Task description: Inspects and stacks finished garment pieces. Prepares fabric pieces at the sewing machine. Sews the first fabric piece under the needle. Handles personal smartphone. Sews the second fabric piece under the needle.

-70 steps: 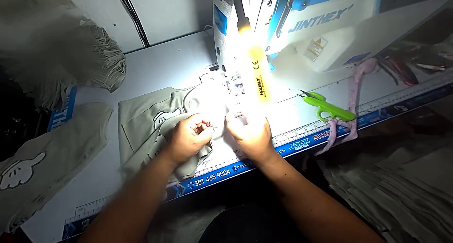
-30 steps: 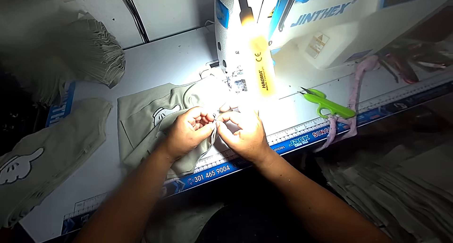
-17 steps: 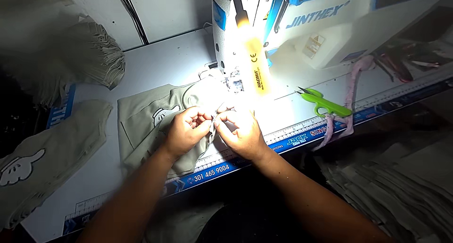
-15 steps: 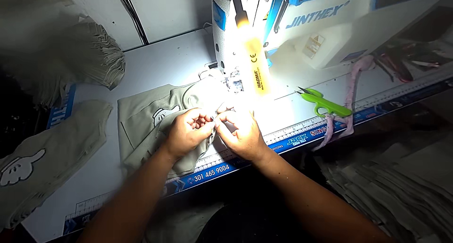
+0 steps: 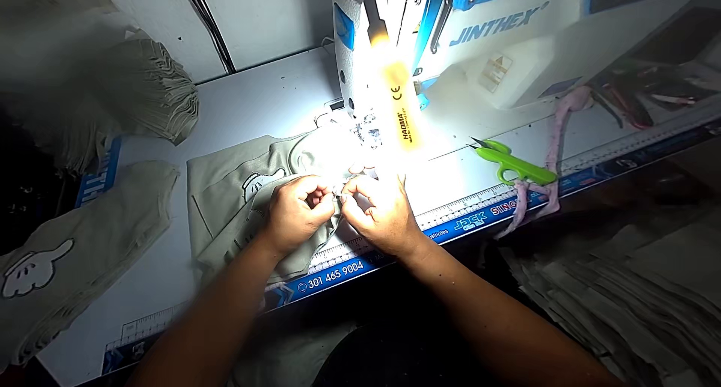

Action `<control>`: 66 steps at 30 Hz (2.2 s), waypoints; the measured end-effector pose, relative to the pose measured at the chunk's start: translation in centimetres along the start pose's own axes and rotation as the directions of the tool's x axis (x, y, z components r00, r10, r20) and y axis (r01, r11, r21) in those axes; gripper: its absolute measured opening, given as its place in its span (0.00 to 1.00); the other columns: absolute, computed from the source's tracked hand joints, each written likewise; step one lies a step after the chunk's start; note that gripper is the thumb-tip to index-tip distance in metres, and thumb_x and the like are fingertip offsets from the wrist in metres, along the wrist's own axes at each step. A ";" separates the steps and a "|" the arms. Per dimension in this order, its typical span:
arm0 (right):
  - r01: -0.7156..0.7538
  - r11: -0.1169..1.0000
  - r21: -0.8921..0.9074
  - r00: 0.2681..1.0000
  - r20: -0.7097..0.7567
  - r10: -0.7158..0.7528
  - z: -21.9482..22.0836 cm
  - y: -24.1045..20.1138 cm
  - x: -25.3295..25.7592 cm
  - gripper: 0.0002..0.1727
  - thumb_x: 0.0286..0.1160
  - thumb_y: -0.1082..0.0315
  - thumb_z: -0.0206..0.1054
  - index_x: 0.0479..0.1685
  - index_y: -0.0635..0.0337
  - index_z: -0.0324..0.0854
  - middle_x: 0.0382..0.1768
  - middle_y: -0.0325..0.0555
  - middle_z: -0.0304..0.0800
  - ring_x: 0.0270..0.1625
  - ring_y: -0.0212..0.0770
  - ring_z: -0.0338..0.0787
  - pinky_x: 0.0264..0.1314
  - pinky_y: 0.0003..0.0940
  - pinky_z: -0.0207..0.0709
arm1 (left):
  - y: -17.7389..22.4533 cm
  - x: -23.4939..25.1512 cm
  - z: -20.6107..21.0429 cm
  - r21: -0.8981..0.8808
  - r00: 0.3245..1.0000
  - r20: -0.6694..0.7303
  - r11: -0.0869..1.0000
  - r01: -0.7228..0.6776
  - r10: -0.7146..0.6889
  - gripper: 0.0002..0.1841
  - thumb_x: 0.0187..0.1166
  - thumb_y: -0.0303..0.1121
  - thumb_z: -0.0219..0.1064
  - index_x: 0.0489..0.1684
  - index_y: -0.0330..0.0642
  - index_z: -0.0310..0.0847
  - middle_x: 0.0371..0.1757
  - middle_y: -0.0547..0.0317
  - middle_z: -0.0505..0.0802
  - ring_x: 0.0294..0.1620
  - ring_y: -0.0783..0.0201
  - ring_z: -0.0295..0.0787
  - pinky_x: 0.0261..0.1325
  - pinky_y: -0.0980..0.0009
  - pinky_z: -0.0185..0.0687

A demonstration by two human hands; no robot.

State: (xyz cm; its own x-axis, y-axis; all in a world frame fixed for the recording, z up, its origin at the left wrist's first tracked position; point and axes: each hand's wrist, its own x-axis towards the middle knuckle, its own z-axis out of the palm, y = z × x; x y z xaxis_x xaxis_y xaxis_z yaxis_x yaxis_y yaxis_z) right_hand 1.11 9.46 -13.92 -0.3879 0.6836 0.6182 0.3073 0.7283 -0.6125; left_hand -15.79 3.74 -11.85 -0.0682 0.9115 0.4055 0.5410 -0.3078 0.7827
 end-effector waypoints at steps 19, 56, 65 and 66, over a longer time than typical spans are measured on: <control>-0.265 0.930 -0.254 0.952 0.082 0.293 -5.2 -2.2 -5.3 0.24 0.76 0.44 0.67 0.25 0.55 0.90 0.42 0.44 0.92 0.61 0.52 0.87 0.68 0.55 0.75 | 0.3 9.1 0.6 0.458 0.976 0.185 0.889 0.014 -0.111 0.16 0.83 0.32 0.66 0.60 0.30 0.86 0.56 0.39 0.92 0.61 0.46 0.88 0.72 0.46 0.77; -0.204 0.755 -0.624 0.660 -0.657 -0.365 -44.2 -5.7 -18.1 0.07 0.82 0.58 0.68 0.52 0.41 0.84 0.43 0.20 0.90 0.41 0.16 0.88 0.42 0.14 0.83 | 29.5 7.0 23.9 -0.745 0.918 0.308 0.664 0.069 0.251 0.05 0.74 0.33 0.74 0.43 0.50 0.88 0.38 0.63 0.95 0.36 0.70 0.93 0.41 0.70 0.92; -0.697 0.601 -0.391 0.597 -0.780 0.186 -56.8 8.2 -17.1 0.15 0.82 0.64 0.66 0.54 0.69 0.84 0.44 0.63 0.91 0.45 0.57 0.91 0.51 0.61 0.83 | 33.4 16.3 44.2 -0.439 0.806 0.592 0.851 0.289 0.031 0.20 0.84 0.38 0.68 0.65 0.30 0.80 0.58 0.37 0.90 0.59 0.48 0.89 0.66 0.47 0.83; -0.758 0.532 -0.377 0.579 -0.765 0.283 -57.6 10.2 -18.2 0.15 0.83 0.64 0.66 0.56 0.69 0.84 0.46 0.66 0.91 0.49 0.62 0.92 0.55 0.67 0.81 | 32.3 16.3 45.6 -0.329 0.785 0.619 0.903 0.277 -0.016 0.24 0.85 0.40 0.67 0.70 0.29 0.77 0.62 0.32 0.87 0.64 0.42 0.86 0.69 0.43 0.79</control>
State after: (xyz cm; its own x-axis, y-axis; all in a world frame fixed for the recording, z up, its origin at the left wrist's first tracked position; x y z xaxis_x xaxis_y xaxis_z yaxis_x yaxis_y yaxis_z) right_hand 61.32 7.17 -3.07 0.5268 0.6381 0.5615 0.7852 -0.1126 -0.6089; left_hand 38.80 21.15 -1.51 0.4568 0.8894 0.0141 0.1940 -0.1151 0.9742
